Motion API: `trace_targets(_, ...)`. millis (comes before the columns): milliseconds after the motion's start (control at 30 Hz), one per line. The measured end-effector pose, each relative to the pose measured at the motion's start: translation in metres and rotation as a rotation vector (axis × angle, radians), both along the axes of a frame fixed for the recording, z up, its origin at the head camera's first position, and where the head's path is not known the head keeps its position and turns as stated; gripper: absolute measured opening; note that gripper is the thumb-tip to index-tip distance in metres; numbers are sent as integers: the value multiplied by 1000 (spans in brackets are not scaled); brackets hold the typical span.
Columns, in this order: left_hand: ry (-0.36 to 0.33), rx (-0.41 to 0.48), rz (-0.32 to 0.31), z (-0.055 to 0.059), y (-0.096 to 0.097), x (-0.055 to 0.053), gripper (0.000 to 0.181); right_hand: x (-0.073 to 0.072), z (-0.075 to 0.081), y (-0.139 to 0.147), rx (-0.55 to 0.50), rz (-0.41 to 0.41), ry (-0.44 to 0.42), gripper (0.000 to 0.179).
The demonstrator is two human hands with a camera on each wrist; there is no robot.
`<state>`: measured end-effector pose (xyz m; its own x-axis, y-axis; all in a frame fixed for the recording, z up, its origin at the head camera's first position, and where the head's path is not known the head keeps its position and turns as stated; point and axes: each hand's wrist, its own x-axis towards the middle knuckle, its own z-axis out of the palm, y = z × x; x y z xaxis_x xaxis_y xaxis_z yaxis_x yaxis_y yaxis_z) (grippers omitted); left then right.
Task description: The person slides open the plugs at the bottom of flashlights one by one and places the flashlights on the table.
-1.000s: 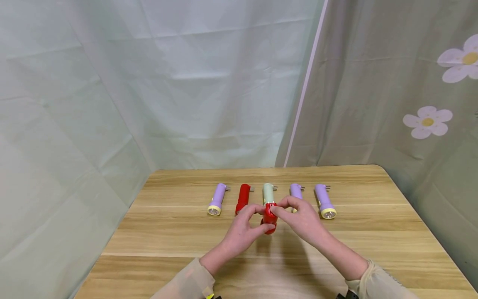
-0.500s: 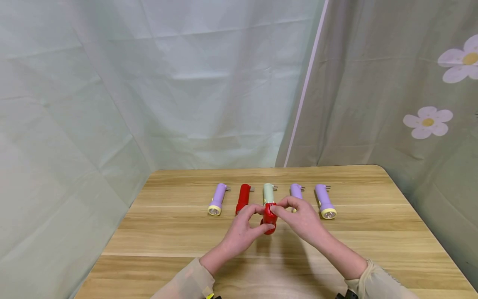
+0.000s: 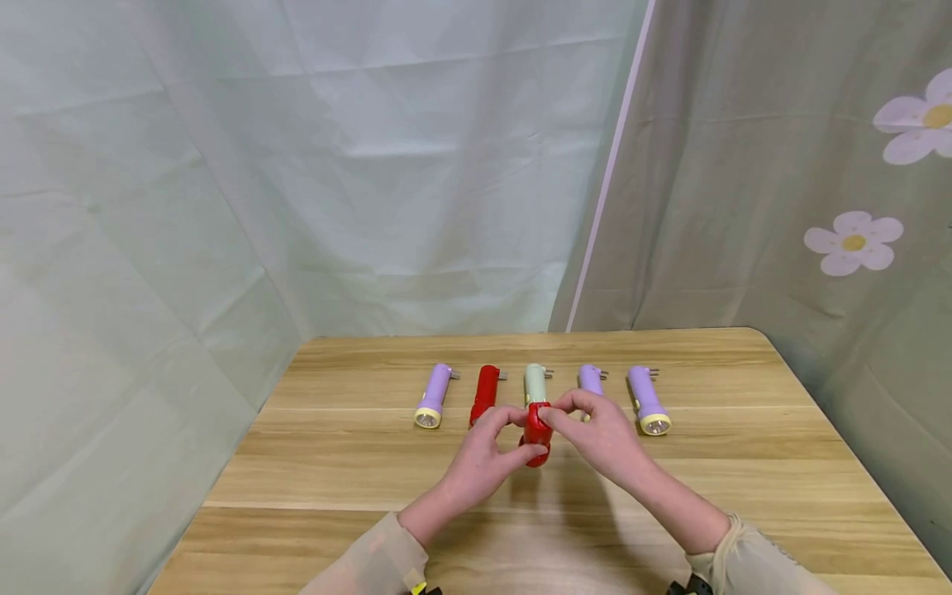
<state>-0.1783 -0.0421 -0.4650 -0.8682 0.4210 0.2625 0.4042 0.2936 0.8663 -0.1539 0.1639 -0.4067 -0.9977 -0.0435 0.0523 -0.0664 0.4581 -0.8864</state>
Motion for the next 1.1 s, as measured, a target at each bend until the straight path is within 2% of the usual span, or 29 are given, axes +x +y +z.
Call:
trace_targets(433, -5, -7, -2, 1, 0, 0, 35, -1, -1, 1, 13, -9, 16, 21)
trace_targets(867, 10, -22, 1, 2, 1, 1, 36, 0, -1, 1, 11, -17, 12, 28)
trace_targets(1100, 36, -28, -5, 2, 2, 1, 35, -2, -3, 2, 16, -24, 28, 27)
